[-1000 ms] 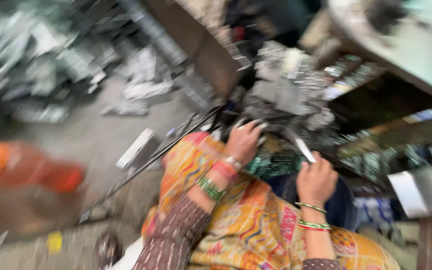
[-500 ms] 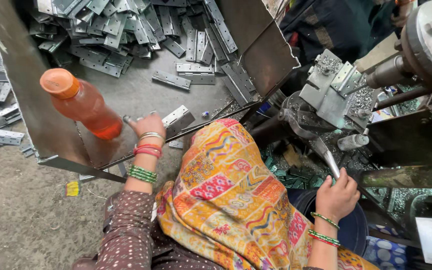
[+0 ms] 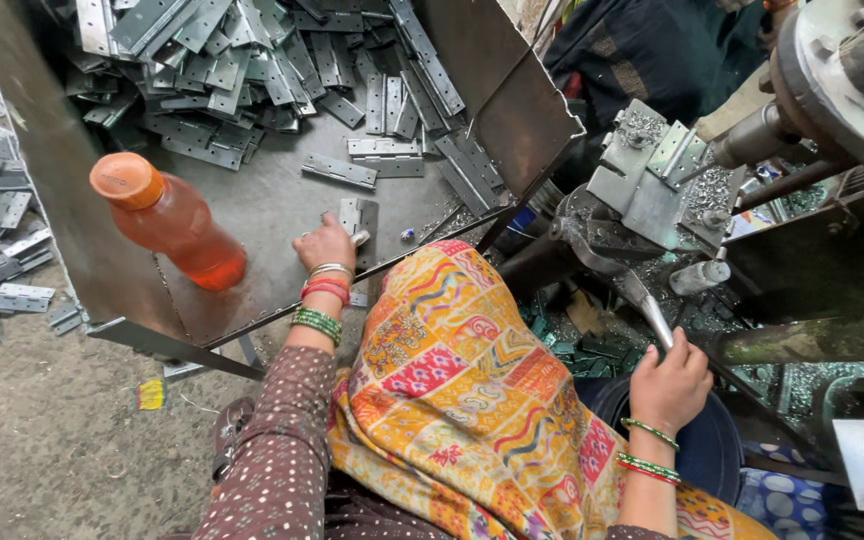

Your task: The person sits on the floor and operates a drill press to process metal pieces. They pick up metal pieces from a bin, place them under the drill, and use a lever to activate the machine, then remove the processed pieces.

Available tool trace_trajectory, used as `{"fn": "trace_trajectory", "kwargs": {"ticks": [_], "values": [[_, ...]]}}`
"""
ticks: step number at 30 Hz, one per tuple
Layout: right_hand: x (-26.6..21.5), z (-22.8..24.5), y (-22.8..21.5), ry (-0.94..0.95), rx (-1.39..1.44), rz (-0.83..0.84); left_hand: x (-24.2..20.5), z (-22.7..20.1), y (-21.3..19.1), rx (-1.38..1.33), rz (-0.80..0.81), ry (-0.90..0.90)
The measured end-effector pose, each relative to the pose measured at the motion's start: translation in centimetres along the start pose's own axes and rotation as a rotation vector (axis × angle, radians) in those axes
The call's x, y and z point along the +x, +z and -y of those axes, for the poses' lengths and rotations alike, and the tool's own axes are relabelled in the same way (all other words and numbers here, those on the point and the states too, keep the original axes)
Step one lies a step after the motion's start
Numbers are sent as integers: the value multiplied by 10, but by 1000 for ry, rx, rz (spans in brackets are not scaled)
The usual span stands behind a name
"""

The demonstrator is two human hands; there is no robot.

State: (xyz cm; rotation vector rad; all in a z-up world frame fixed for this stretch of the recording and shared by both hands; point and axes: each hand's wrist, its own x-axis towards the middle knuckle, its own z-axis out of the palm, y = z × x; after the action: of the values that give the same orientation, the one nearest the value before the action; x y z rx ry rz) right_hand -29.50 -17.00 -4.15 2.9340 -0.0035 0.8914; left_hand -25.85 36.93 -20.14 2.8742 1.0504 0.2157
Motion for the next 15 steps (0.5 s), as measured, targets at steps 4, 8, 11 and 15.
{"fn": "trace_trajectory", "kwargs": {"ticks": [4,8,11,15], "values": [[1,-3,-3,16,19,32,17,-21,6,-49,245,55],[0,-2,-1,5,22,32,40,-28,4,-82,-33,134],[-2,-3,-1,9,23,29,48,-26,1,-56,-63,300],[-1,0,0,25,17,31,59,-20,-15,-160,60,274]]}}
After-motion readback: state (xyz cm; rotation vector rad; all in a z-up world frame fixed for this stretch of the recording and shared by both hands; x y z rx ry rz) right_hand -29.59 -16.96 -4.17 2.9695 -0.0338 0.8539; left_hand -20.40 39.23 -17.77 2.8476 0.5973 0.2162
